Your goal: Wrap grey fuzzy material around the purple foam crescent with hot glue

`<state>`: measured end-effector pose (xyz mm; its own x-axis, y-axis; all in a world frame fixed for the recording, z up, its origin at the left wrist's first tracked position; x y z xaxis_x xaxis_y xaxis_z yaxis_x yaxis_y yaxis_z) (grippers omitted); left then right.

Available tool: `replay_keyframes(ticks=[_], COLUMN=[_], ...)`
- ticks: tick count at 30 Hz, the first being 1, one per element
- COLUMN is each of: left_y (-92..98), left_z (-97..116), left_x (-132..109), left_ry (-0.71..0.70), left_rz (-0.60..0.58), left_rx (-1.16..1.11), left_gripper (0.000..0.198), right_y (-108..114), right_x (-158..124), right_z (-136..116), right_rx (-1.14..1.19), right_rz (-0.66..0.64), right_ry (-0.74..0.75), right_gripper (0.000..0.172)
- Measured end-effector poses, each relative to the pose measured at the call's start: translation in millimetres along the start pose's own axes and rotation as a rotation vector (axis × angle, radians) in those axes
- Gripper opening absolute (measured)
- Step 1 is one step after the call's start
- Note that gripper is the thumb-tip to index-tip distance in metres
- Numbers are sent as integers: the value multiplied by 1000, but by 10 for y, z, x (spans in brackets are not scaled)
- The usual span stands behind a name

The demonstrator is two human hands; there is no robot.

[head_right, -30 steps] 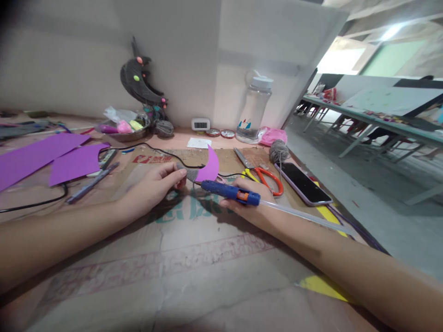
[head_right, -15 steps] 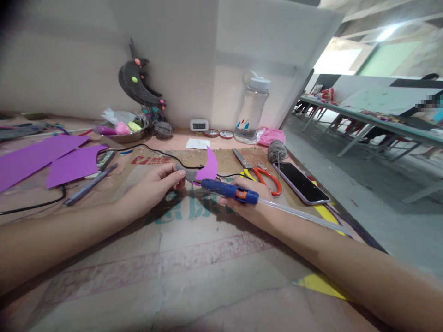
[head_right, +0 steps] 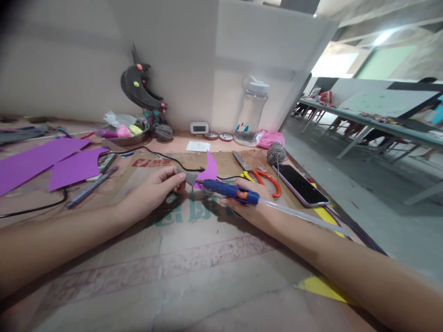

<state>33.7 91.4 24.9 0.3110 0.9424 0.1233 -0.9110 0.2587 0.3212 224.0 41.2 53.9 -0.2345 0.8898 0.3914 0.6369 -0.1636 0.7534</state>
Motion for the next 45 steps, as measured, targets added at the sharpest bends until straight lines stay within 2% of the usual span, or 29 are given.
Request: replay_keyframes(ticks=[7,18,38,45], left_y=[-8,-38,-51,-108], left_z=[1,-61,19,-9], left_x=[-8,-9,-26,-39], left_ry=[-5,44,-50,-38], left_rz=[-15,-48,-50,-97], left_rx=[14,3,64,24], left_gripper=[27,27,27,27], right_y=[7,34,64,83], right_x=[-18,-19,-31,-19], right_z=[75,39,104,90], right_rx=[-81,-81,-91,-104], right_rz=[-16,12,89,53], right_ry=[-67,-40,29,-18], right_gripper=[25,22,22,24])
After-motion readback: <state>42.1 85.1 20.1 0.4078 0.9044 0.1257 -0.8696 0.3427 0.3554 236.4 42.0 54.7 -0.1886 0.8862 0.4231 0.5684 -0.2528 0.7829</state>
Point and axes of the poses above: each hand's wrist, its own x-axis towards the middle knuckle, its own y-axis out of the back of the hand, z = x × y, the point moved 10 cm from there along x, towards the middle knuckle, and after that the axes turned 4 degrees about y, right-handed, at the moved point
